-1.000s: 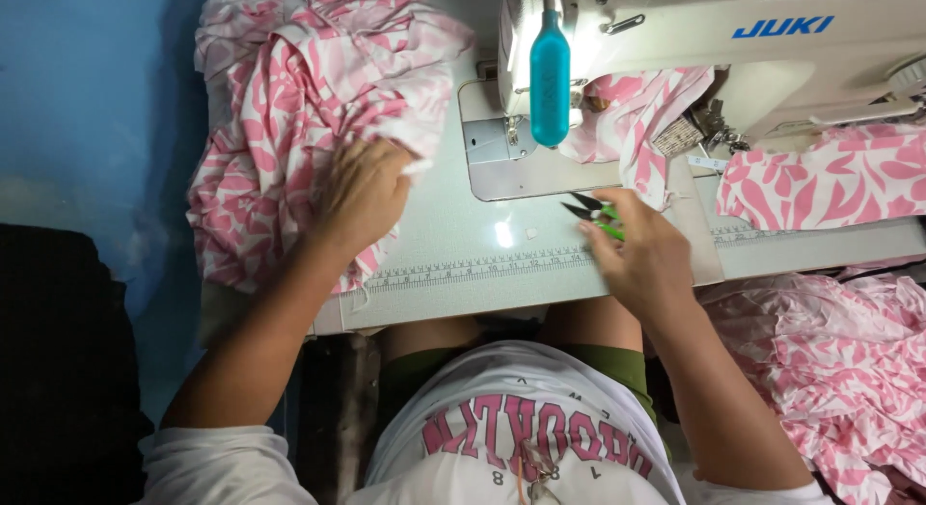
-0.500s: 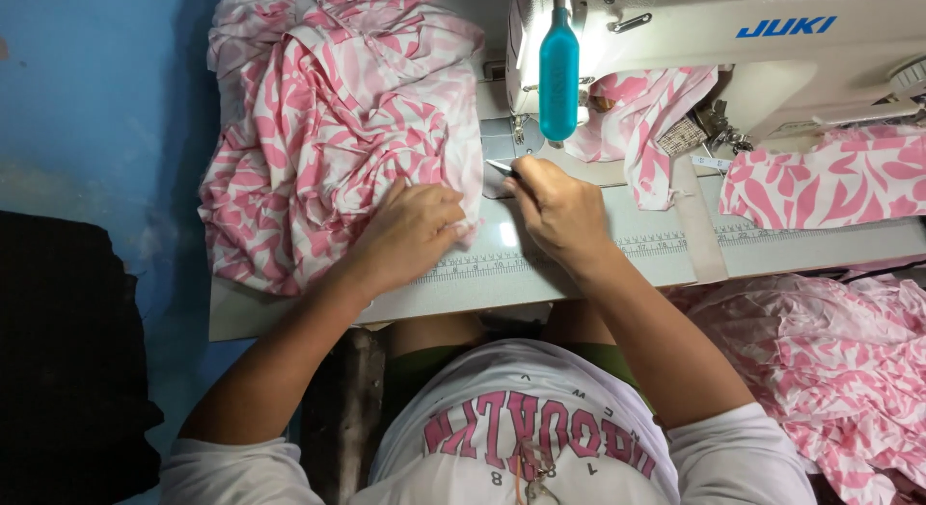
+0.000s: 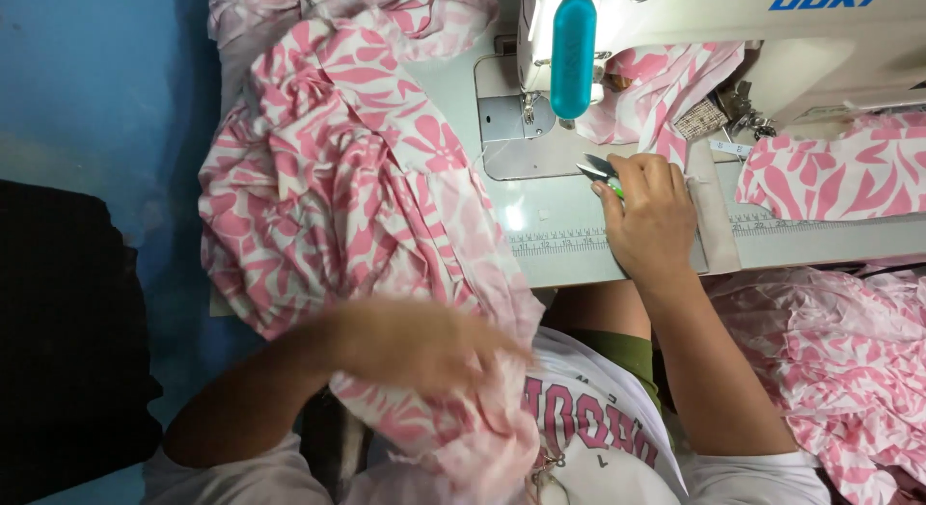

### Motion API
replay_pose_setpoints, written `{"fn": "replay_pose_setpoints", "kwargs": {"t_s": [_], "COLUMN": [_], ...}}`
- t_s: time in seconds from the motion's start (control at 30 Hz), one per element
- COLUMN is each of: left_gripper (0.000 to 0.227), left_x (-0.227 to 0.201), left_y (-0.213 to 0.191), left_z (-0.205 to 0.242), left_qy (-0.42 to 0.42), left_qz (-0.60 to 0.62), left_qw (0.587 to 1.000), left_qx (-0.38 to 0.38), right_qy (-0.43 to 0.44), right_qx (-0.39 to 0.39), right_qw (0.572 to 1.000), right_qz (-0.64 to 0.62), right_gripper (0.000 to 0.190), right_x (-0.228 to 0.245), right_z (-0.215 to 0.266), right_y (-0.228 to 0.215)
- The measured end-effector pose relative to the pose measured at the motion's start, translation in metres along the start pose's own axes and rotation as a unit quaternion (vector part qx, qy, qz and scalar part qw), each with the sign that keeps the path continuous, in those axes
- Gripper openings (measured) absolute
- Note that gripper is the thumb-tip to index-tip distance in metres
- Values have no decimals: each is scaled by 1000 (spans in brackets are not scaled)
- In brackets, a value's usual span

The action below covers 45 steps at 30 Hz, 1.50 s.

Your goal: A worker trims loose threads from patterned fabric pieces using thread snips and folds the material at a sewing workstation.

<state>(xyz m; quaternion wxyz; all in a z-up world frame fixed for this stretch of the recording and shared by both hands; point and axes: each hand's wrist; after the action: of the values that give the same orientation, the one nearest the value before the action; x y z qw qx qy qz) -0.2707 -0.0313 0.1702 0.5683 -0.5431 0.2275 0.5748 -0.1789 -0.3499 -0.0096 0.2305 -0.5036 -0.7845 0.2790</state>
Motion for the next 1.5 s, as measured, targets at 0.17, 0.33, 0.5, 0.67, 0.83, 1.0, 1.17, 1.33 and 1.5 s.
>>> {"fn": "replay_pose_setpoints", "kwargs": {"t_s": [0.17,0.33,0.5,0.67,0.83,1.0,1.17,1.33,1.5], "left_gripper": [35,58,28,50,45,16,17,36,59], "left_x": [111,140,209,194,151,185,166,164,156], "left_y": [-60,-76,-63,-49,-31,-26,-43,-54,-56], "left_z": [-5,0,-45,-41,-15,-1,-14,-43,-56], "left_qy": [-329,-338,-36,-36,-133,-178,-114,-75,-157], "left_qz": [-240,-231,2,-48,-275,-493,-434,-176,76], "left_qw": [832,759,715,722,719,649,675,726,785], "left_qx": [-377,-506,-698,-690,-624,-551,-586,-661,-595], "right_qy": [23,10,0,-4,-10,0,0,9,7], "right_qx": [14,-12,-31,-38,-28,-18,-22,-24,-18], "right_qw": [999,1000,1000,999,1000,1000,1000,1000,1000], "right_qz": [37,27,6,-8,-9,-5,-7,-7,-14], "right_gripper": [38,33,34,33,34,34,33,33,33], "right_x": [-2,3,8,6,4,5,6,7,6], "right_z": [3,-1,-2,2,3,0,2,2,1], "right_y": [2,-2,-6,-4,-4,-6,-5,-8,-7]}}
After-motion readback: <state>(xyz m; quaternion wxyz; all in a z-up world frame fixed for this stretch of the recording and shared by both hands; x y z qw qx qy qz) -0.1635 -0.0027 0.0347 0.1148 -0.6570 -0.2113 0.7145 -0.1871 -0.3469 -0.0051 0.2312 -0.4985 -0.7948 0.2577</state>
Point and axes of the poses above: each hand's wrist, its own z-axis away from the middle knuckle, its own y-axis out of the palm, x = y × z, and after that the axes turned 12 degrees about -x, right-handed
